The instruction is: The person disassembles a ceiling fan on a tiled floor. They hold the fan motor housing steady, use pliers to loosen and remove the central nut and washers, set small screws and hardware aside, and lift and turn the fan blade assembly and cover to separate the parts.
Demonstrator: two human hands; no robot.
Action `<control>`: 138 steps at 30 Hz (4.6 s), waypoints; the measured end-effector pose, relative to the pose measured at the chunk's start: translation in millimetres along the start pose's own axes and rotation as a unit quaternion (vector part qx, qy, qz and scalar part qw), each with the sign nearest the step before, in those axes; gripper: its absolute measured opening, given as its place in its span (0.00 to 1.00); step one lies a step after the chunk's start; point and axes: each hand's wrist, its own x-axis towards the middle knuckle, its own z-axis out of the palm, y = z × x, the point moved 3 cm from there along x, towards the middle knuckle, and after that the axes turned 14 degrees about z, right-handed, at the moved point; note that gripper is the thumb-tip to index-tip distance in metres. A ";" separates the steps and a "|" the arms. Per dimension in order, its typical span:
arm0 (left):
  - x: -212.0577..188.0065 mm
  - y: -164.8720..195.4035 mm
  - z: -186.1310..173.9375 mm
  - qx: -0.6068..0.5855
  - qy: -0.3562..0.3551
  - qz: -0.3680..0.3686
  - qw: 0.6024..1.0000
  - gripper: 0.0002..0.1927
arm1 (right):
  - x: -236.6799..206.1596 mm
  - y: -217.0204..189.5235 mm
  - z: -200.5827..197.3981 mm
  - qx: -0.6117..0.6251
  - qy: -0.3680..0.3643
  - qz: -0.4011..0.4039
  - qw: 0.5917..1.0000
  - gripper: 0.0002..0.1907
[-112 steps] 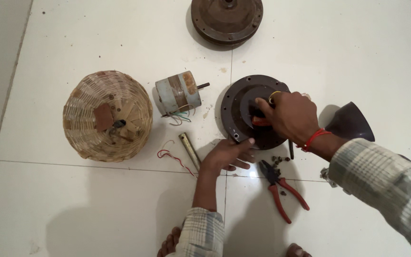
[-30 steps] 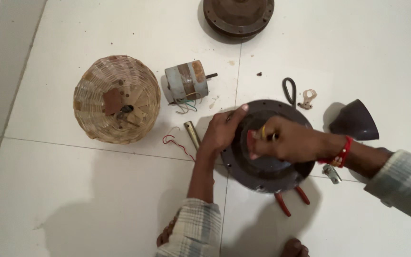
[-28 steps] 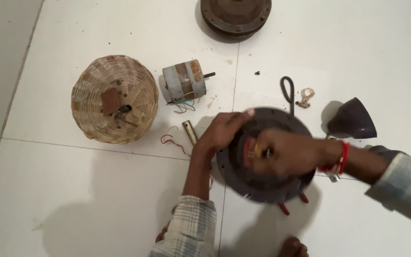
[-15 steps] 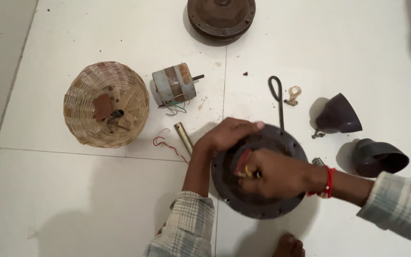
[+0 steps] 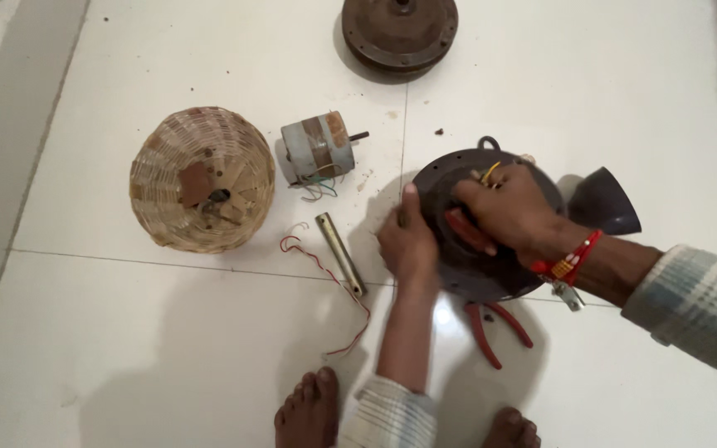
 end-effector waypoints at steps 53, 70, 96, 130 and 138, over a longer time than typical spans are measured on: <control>47.4 -40.7 -7.0 -0.212 -0.271 -0.170 0.923 0.42 | 23.1 31.6 6.0 -0.157 -0.125 0.042 0.979 0.17; 40.7 -67.1 -7.5 -0.153 -0.168 -0.118 0.967 0.36 | 31.8 32.5 8.2 -0.221 -0.198 -0.005 0.955 0.20; 57.7 -49.8 2.8 0.043 -0.004 0.066 0.997 0.16 | 91.9 17.9 -4.8 -0.249 -0.090 0.030 0.964 0.24; 4.8 15.9 16.1 0.015 -0.193 0.398 0.897 0.10 | 69.8 94.1 -60.7 -0.619 -0.015 -0.077 0.782 0.17; 5.4 5.5 19.5 0.013 -0.153 0.391 0.908 0.12 | 56.9 108.5 -30.4 -0.647 0.004 -0.023 0.762 0.33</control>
